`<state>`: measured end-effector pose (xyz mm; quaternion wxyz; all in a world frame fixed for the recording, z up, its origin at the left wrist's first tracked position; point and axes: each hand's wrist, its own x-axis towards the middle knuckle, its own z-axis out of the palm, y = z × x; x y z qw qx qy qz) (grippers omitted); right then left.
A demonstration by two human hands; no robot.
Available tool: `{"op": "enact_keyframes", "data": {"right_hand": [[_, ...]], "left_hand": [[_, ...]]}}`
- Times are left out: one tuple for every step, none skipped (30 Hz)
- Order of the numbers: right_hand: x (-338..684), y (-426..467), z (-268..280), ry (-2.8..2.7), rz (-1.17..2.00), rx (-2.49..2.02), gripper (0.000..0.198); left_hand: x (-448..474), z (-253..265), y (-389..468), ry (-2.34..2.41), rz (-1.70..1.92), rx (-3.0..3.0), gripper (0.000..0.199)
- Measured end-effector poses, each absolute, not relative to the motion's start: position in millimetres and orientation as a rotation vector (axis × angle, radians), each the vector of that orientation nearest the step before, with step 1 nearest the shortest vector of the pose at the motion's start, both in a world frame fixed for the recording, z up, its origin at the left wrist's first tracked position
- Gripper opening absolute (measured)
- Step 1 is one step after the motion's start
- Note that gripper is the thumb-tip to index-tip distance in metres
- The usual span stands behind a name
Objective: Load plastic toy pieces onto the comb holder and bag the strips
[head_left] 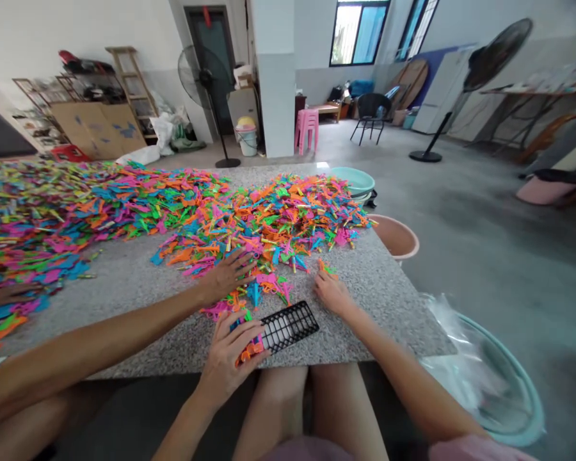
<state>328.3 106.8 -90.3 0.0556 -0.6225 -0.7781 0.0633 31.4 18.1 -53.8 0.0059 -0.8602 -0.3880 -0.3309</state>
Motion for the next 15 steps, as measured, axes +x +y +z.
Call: {"op": "enact_keyframes", "data": {"right_hand": [[341,104,-90,-2.32,0.208,-1.904,0.021],[350,104,-88,-2.241,0.218,-1.96,0.025],[356,105,-85,-2.139,0.228,-2.049,0.034],[359,108,-83,-2.031,0.248,-2.16,0.044],[361,112,-80,-1.938,0.277,-2.266,0.051],[362,117,-77,-1.882,0.315,-2.345,0.052],[363,122,-75,-1.866,0.362,-2.388,0.046],[366,126,-72,-1.875,0.409,-2.401,0.036],[370,129,-70,-1.879,0.438,-2.395,0.025],[374,129,-68,-1.868,0.445,-2.374,0.015],[378,126,-67,-1.837,0.443,-2.331,0.009],[380,119,-66,-1.788,0.461,-2.261,0.006],[380,110,-66,-1.734,0.522,-2.157,0.005],[375,98,-67,-1.676,0.636,-2.025,0.007],[367,84,-69,-1.618,0.799,-1.877,0.01]], "left_hand": [[32,-54,18,-1.222,-1.052,-2.697,0.034],[32,-53,18,-1.228,-1.061,-2.707,0.033],[33,-51,18,-1.228,-1.066,-2.722,0.032],[33,-49,18,-1.223,-1.067,-2.742,0.031],[33,-46,17,-1.214,-1.066,-2.765,0.03],[33,-43,16,-1.2,-1.063,-2.79,0.029],[33,-40,15,-1.189,-1.062,-2.812,0.028],[32,-37,13,-1.184,-1.064,-2.829,0.027],[32,-34,12,-1.186,-1.056,-2.847,0.026],[31,-32,10,-1.193,-1.044,-2.864,0.027],[30,-31,8,-1.199,-1.034,-2.878,0.027],[28,-30,7,-1.205,-1.027,-2.891,0.027],[27,-30,6,-1.205,-1.024,-2.903,0.027],[26,-30,5,-1.198,-1.023,-2.914,0.027],[25,-30,5,-1.19,-1.021,-2.922,0.026]]}}
